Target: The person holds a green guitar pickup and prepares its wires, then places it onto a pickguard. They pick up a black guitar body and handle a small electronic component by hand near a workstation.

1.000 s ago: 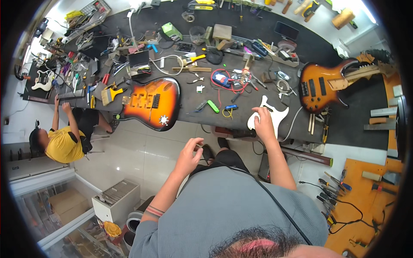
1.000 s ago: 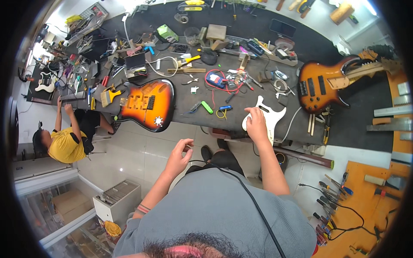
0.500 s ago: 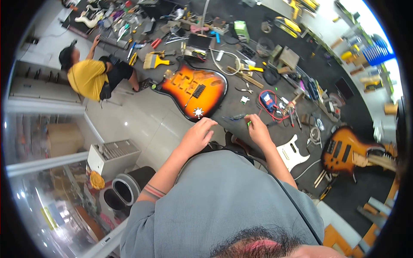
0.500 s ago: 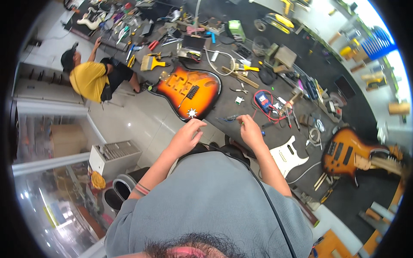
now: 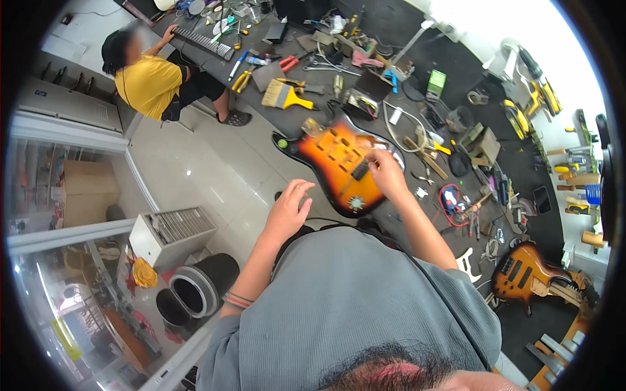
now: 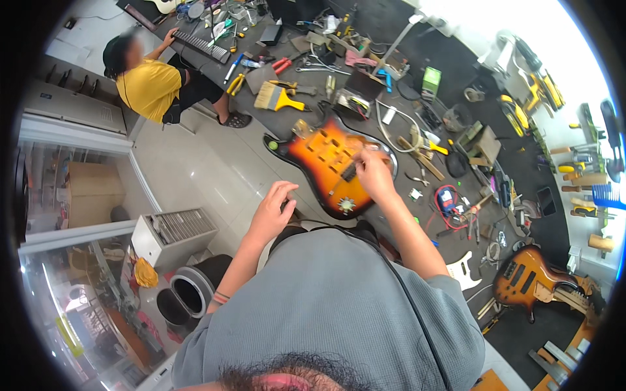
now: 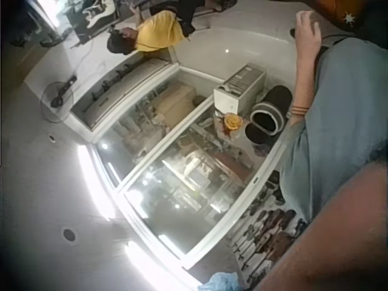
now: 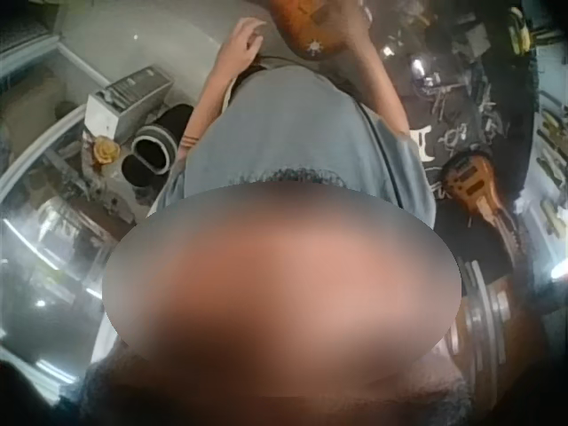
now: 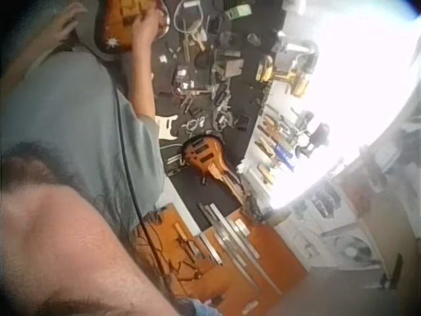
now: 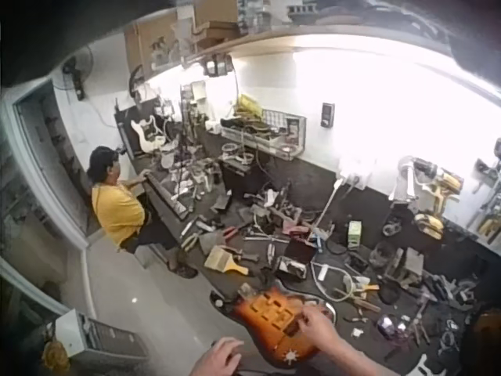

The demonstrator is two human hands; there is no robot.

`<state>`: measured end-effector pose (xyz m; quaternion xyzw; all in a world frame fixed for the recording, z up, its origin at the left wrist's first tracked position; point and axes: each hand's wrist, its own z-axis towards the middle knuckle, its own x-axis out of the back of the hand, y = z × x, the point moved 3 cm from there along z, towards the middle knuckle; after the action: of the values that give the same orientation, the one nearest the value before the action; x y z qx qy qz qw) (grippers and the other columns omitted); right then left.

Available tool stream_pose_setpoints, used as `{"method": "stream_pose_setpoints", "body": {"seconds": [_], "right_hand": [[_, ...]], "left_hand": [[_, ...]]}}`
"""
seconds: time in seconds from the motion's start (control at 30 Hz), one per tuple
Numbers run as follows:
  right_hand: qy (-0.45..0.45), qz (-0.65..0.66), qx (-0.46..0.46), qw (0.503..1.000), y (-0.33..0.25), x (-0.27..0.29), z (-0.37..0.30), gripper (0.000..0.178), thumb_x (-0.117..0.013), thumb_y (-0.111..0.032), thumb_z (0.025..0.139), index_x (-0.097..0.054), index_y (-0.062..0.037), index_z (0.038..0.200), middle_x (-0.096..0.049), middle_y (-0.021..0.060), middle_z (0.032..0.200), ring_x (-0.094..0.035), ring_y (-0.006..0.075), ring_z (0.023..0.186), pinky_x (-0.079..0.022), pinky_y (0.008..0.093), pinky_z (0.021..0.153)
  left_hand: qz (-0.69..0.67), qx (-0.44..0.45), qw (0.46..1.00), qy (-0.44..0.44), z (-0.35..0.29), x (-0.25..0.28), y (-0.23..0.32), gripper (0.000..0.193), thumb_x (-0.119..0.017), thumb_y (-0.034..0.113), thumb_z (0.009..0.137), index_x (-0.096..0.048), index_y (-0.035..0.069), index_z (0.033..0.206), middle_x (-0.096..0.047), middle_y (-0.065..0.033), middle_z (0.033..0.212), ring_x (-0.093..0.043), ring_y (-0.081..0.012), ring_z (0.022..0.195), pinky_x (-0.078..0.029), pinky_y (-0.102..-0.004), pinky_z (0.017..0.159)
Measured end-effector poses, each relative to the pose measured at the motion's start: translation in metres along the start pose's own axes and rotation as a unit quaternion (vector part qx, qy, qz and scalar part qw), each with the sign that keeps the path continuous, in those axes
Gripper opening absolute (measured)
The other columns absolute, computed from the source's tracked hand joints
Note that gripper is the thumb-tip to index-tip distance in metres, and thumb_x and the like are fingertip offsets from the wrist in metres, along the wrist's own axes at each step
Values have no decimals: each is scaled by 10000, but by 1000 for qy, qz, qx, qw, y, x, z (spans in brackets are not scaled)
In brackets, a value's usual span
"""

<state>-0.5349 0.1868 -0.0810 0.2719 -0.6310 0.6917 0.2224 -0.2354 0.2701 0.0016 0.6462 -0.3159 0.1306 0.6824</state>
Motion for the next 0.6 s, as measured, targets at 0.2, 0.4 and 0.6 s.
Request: {"method": "stream_pose_setpoints", "body": {"seconds": [0.2, 0.4, 0.6], "right_hand": [[124, -80, -98, 984, -19, -65, 120, 362, -727, -115, 954, -618, -73, 1297, -602, 182, 1269, -701, 378, 1092, -568, 484, 913], [163, -129, -223, 952, -22, -97, 183, 473, -780, -263, 958, -568, -93, 1344, -601, 197, 1405, -647, 457, 1237, -554, 545, 990], [225, -152, -325, 906, 3, -106, 192, 444, -813, -339, 939, -625, -73, 1240, -633, 191, 1332, -673, 446, 1171, -557, 534, 966]], "left_hand": [[42, 6, 998, -50, 21, 113, -98, 258, -646, 86, 1007, -666, 64, 1263, -702, -121, 1125, -713, -316, 1043, -568, -438, 919], [111, 12, 990, -82, 65, 223, -164, 244, -680, 69, 988, -685, 43, 1230, -717, -113, 1101, -709, -293, 1001, -563, -413, 910], [131, -46, 989, -47, 129, 251, -164, 240, -692, 91, 986, -685, 38, 1221, -719, -111, 1096, -709, -302, 996, -561, -417, 895]]}}
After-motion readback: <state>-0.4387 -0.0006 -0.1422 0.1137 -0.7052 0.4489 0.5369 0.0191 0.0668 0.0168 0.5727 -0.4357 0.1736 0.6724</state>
